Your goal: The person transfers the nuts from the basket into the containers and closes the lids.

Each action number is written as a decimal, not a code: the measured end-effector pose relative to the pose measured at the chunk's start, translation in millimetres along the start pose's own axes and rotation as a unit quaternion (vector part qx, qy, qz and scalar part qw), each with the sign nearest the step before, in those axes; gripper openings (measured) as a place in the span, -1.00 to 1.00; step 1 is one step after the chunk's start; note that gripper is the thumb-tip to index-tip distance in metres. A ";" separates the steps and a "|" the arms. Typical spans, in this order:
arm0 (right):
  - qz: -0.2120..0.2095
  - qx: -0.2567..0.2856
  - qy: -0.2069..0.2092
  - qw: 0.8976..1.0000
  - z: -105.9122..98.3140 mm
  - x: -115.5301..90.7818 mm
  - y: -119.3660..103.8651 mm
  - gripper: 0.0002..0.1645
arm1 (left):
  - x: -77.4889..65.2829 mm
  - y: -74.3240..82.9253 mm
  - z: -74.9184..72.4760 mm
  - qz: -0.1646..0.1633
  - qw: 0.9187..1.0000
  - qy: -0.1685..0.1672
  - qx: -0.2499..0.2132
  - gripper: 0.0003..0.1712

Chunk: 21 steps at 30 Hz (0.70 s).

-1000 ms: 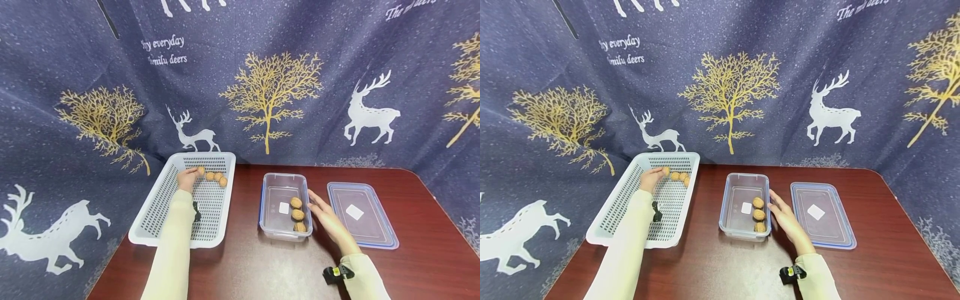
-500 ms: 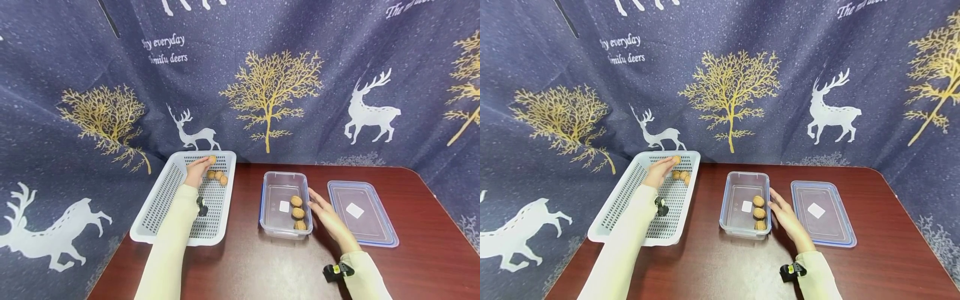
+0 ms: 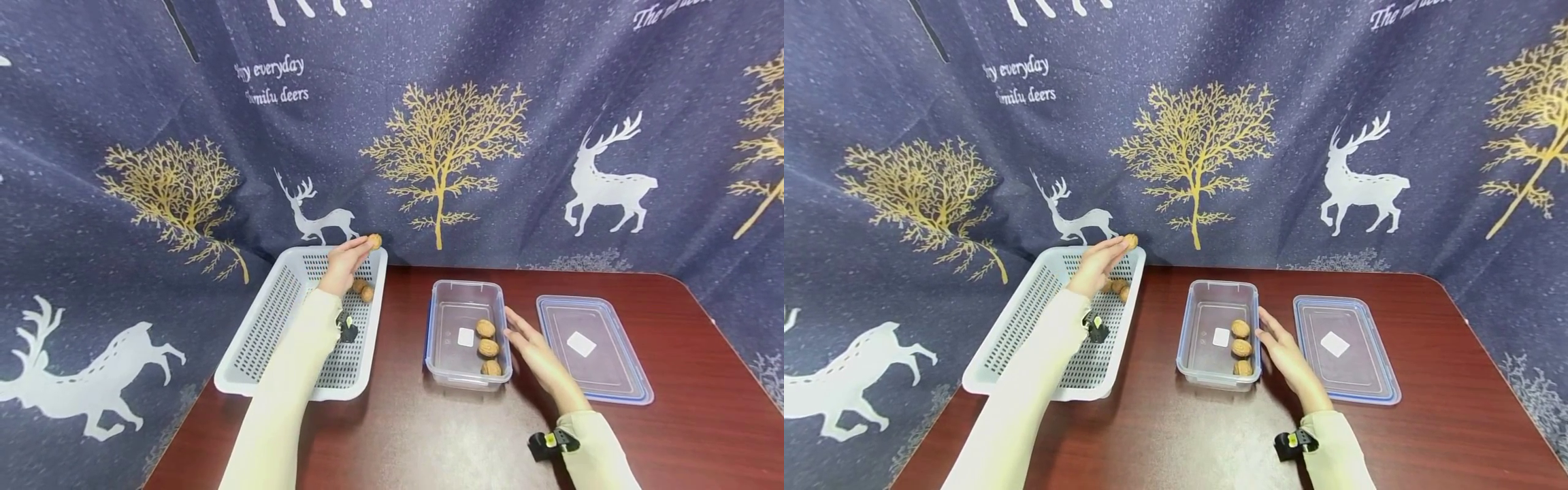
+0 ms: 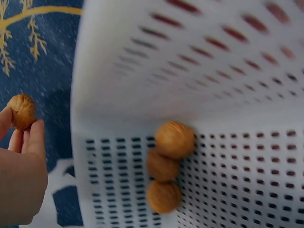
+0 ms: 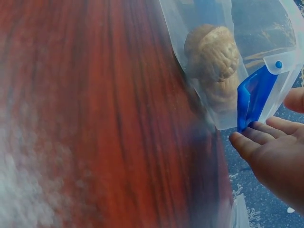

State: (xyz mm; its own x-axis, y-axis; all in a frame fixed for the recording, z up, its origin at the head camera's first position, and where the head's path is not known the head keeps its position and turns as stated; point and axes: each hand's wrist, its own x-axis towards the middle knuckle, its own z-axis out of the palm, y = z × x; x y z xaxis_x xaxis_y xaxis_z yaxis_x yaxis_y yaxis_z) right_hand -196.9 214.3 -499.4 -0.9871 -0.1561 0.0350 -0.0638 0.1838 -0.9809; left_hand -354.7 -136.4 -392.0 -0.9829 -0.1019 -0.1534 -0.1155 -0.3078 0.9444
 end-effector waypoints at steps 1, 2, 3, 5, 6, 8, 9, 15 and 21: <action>0.001 0.000 0.000 1.000 -0.2 0.1 0.1 -0.29 | -0.6 1.0 3.5 0.002 1.000 -0.005 -0.002 -0.52; 0.002 0.001 0.000 1.000 -0.4 0.1 0.1 -0.29 | -1.3 2.0 7.4 0.004 1.000 -0.009 -0.002 -0.52; 0.002 0.003 0.000 1.000 -0.7 0.2 0.4 -0.30 | -1.8 2.9 11.1 0.005 1.000 -0.013 -0.002 -0.53; 0.001 0.005 -0.001 1.000 -1.3 0.1 0.5 -0.30 | -2.5 4.2 19.1 0.006 1.000 -0.020 -0.003 -0.54; 0.001 0.009 0.001 1.000 -1.4 0.0 0.7 -0.31 | -2.7 4.5 23.2 0.006 1.000 -0.022 -0.004 -0.55; -0.001 0.011 0.001 1.000 -1.7 -0.1 0.8 -0.32 | -3.6 4.8 31.7 0.009 1.000 -0.028 0.002 -0.56; -0.002 0.012 0.001 1.000 -1.8 -0.1 0.8 -0.32 | -4.0 4.5 36.0 0.010 0.999 -0.032 0.003 -0.56; -0.003 0.011 0.002 1.000 -0.8 0.5 1.0 -0.32 | -10.7 1.0 63.2 0.029 0.997 -0.068 0.006 -0.59; -0.001 0.008 0.000 1.000 0.7 0.6 0.9 -0.31 | -20.6 -6.7 89.1 0.015 0.995 -0.091 0.027 -0.60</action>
State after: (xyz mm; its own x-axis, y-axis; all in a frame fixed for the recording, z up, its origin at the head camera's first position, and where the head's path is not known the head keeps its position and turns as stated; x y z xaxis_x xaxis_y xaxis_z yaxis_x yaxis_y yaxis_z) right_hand -197.4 213.7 -500.4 -0.9869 -0.1570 0.0369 -0.0635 0.1681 -0.9837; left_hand -346.5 -48.0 -369.3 -0.9951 0.0642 -0.0747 -0.0887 -0.2553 0.9628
